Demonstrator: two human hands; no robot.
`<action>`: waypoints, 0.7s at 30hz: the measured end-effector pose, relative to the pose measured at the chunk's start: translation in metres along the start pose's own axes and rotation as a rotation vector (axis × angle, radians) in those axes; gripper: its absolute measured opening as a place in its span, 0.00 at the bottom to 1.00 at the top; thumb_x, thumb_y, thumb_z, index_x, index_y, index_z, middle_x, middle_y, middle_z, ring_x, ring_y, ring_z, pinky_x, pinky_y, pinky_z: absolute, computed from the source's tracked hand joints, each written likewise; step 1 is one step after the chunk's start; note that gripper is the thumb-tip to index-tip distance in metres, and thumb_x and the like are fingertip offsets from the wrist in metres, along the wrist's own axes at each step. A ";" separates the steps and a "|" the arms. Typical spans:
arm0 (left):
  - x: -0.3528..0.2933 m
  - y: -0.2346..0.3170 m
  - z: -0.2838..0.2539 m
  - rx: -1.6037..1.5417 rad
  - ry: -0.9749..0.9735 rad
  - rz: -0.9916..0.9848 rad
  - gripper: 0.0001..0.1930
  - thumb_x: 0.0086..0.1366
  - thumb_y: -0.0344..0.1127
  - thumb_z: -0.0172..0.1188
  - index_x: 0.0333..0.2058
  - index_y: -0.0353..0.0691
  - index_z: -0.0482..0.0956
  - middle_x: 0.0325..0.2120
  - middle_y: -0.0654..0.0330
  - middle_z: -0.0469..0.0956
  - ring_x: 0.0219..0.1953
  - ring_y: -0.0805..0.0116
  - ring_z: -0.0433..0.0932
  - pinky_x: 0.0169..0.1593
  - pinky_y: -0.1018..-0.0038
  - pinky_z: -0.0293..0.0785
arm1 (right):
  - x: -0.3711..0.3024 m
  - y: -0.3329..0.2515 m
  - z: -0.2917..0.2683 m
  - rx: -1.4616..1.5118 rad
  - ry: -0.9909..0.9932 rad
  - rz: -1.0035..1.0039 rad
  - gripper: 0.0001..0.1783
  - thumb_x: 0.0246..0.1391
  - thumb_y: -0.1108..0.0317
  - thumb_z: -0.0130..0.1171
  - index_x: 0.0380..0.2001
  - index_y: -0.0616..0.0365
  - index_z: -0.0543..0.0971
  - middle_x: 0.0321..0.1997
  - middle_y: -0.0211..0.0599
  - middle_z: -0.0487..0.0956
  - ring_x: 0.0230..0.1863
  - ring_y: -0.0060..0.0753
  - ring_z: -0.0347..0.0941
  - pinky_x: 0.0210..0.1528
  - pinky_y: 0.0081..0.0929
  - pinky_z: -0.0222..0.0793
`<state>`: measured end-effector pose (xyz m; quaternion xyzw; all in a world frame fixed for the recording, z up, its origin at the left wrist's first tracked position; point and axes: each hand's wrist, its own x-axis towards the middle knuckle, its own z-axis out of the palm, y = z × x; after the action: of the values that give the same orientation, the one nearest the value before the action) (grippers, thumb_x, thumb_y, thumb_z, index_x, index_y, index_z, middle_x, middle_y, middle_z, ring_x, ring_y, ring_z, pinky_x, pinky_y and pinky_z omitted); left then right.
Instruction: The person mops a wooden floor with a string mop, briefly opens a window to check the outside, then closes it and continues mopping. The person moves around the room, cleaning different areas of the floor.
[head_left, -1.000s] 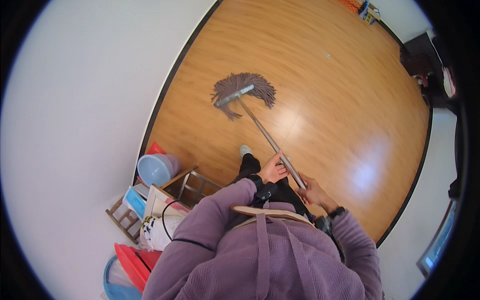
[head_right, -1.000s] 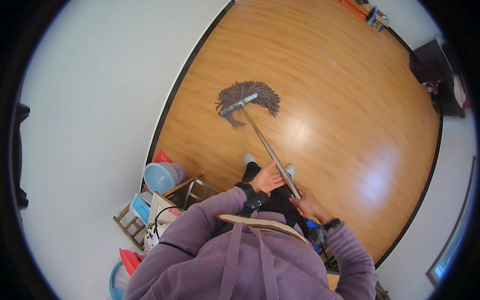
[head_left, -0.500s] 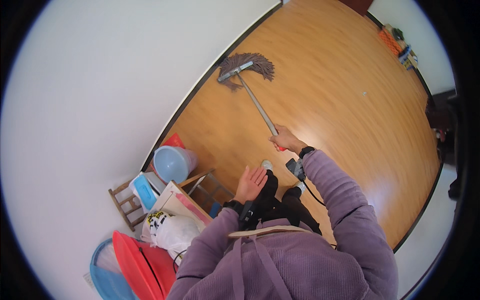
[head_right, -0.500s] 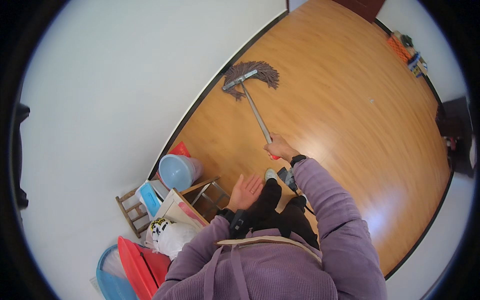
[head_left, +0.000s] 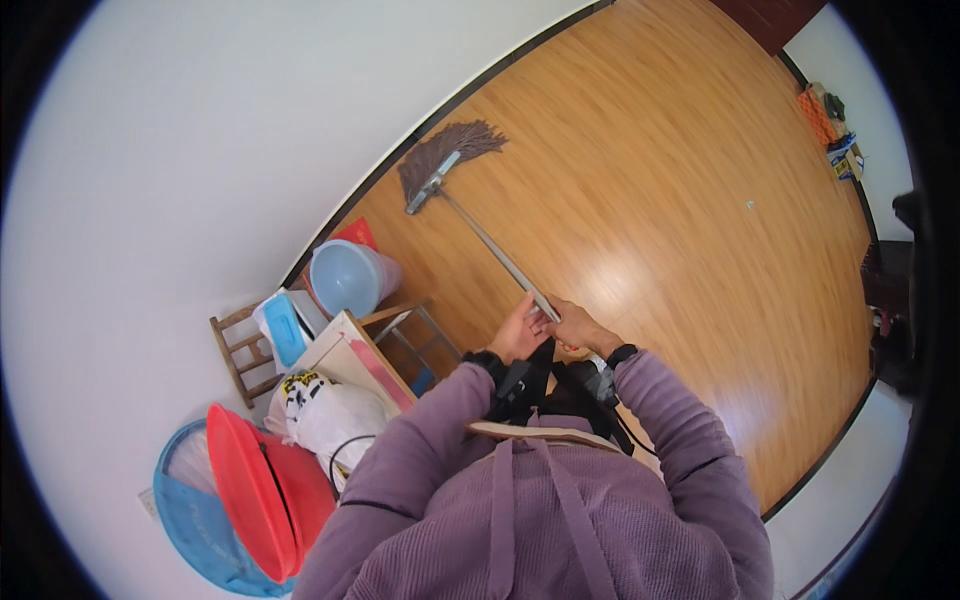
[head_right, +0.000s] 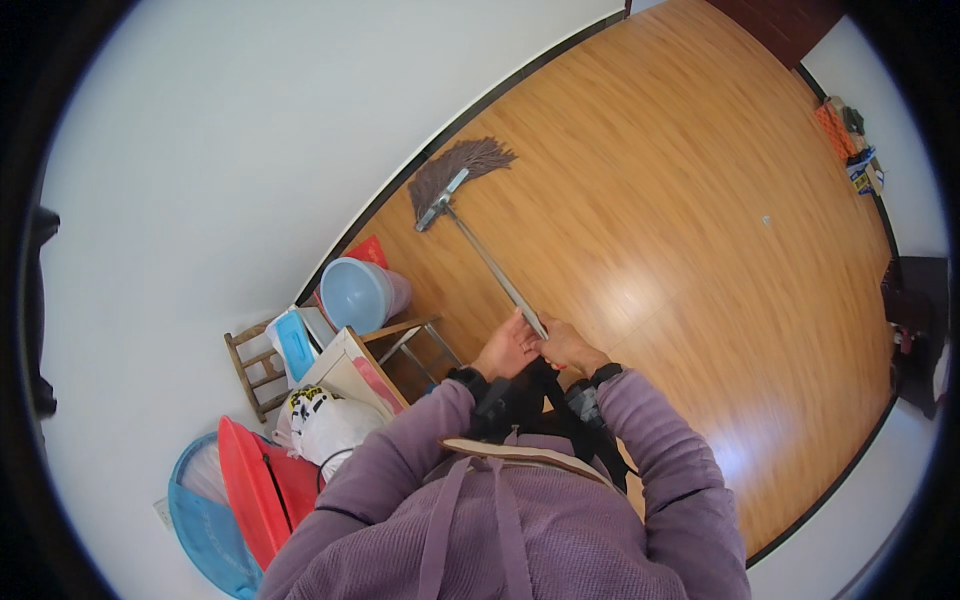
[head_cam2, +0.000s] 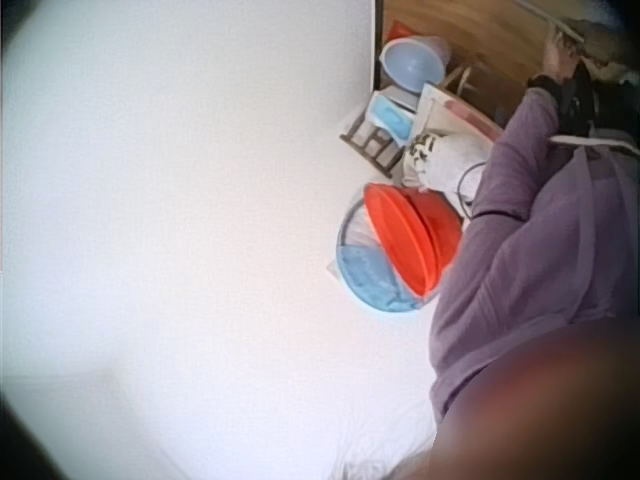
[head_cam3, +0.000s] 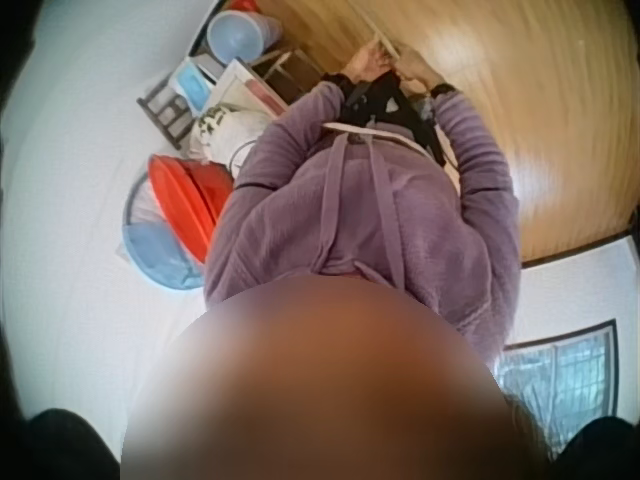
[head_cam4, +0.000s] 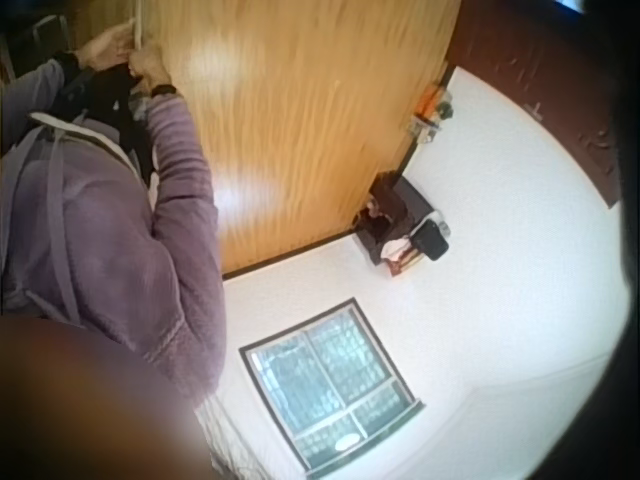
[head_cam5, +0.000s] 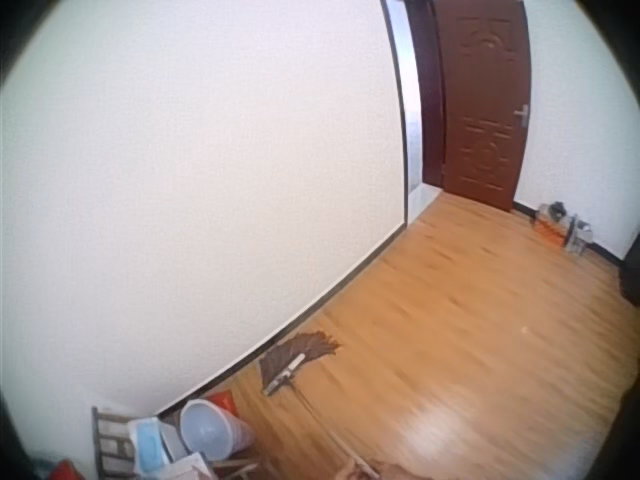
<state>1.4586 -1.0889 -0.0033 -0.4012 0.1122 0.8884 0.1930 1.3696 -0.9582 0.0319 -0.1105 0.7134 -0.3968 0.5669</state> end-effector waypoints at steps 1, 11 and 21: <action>0.003 0.001 0.002 0.027 0.016 -0.030 0.27 0.65 0.58 0.56 0.49 0.39 0.72 0.42 0.59 0.76 0.44 0.64 0.74 0.52 0.65 0.71 | -0.008 0.003 0.003 0.117 0.008 -0.010 0.31 0.51 0.79 0.54 0.60 0.55 0.67 0.39 0.35 0.80 0.25 0.27 0.75 0.23 0.22 0.71; 0.001 -0.113 0.034 0.027 0.038 -0.325 0.40 0.56 0.62 0.64 0.51 0.30 0.67 0.49 0.47 0.71 0.54 0.53 0.71 0.61 0.59 0.67 | -0.181 0.074 -0.008 0.250 0.153 0.218 0.33 0.53 0.74 0.60 0.63 0.53 0.65 0.22 0.30 0.74 0.15 0.22 0.66 0.15 0.23 0.64; 0.004 -0.221 0.052 0.226 0.052 -0.659 0.48 0.54 0.67 0.63 0.55 0.24 0.63 0.52 0.44 0.68 0.57 0.49 0.69 0.61 0.57 0.66 | -0.356 0.144 0.032 0.470 0.378 0.319 0.32 0.55 0.74 0.60 0.63 0.59 0.64 0.18 0.27 0.71 0.15 0.20 0.65 0.17 0.21 0.63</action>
<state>1.5175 -0.8705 0.0178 -0.4146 0.0791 0.7497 0.5096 1.5593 -0.6610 0.1878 0.2115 0.7032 -0.4700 0.4897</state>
